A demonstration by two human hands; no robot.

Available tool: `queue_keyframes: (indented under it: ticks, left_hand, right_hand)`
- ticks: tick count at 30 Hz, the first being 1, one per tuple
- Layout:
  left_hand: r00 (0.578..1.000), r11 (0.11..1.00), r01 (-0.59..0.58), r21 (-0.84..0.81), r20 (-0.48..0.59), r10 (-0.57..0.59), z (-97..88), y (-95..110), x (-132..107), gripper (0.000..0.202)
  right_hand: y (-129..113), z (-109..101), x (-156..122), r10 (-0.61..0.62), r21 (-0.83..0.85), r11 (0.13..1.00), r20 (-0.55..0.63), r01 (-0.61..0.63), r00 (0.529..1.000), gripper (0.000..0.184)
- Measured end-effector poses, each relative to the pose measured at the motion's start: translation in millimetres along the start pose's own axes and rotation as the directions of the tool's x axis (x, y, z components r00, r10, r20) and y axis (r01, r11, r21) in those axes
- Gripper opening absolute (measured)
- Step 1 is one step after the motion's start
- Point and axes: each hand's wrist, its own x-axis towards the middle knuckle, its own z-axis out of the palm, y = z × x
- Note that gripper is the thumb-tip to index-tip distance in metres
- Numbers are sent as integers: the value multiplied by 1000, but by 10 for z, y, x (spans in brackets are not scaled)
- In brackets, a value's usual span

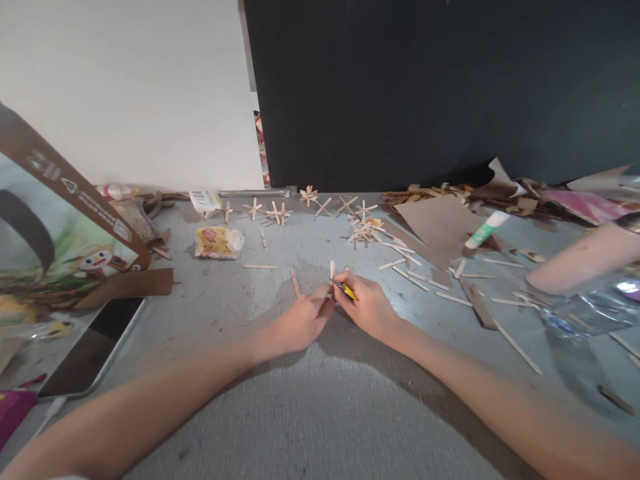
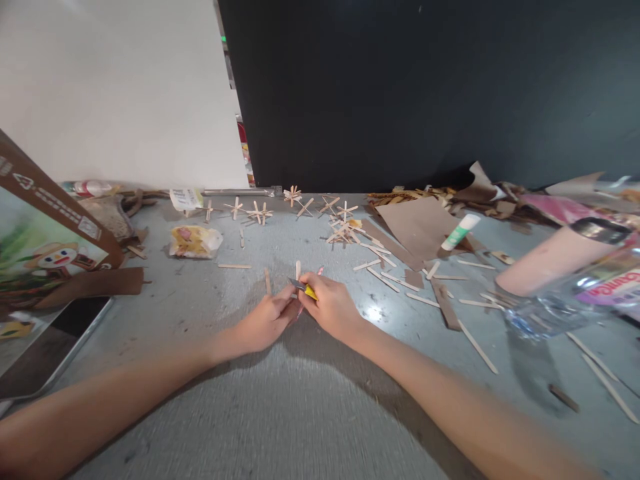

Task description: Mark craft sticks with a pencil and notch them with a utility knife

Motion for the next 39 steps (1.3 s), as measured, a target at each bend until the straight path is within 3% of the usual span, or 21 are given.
queue_keyframes:
  ticks: [9, 15, 21, 29, 34, 39]
  left_hand:
    - [998, 990, -52, -132, -34, 48, 34, -77, 25, 14]
    - [997, 994, -72, -88, -35, 69, 16, -64, 11, 13]
    - [1000, 999, -22, -29, -22, 21, 31, -39, 9, 17]
    - [1000, 998, -10, 56, 26, 8, 14, -11, -14, 11]
    - [998, 995, -52, 90, 32, 49, 16, -55, -13, 11]
    - [997, 993, -71, 91, 39, 67, 22, -89, -12, 17]
  right_hand:
    - [-7, 14, -25, 5, 84, 996, -33, -2, 999, 12]
    - [-1, 29, -70, 0, 87, 996, -72, 7, 997, 11]
    - [-5, 25, -96, 103, 87, 992, -83, -96, 991, 10]
    - [22, -1, -101, 11, 61, 998, -49, -8, 999, 12]
    - [46, 6, -125, 69, 138, 988, -8, -67, 998, 10]
    - [9, -18, -116, 32, 233, 972, -22, -26, 999, 14]
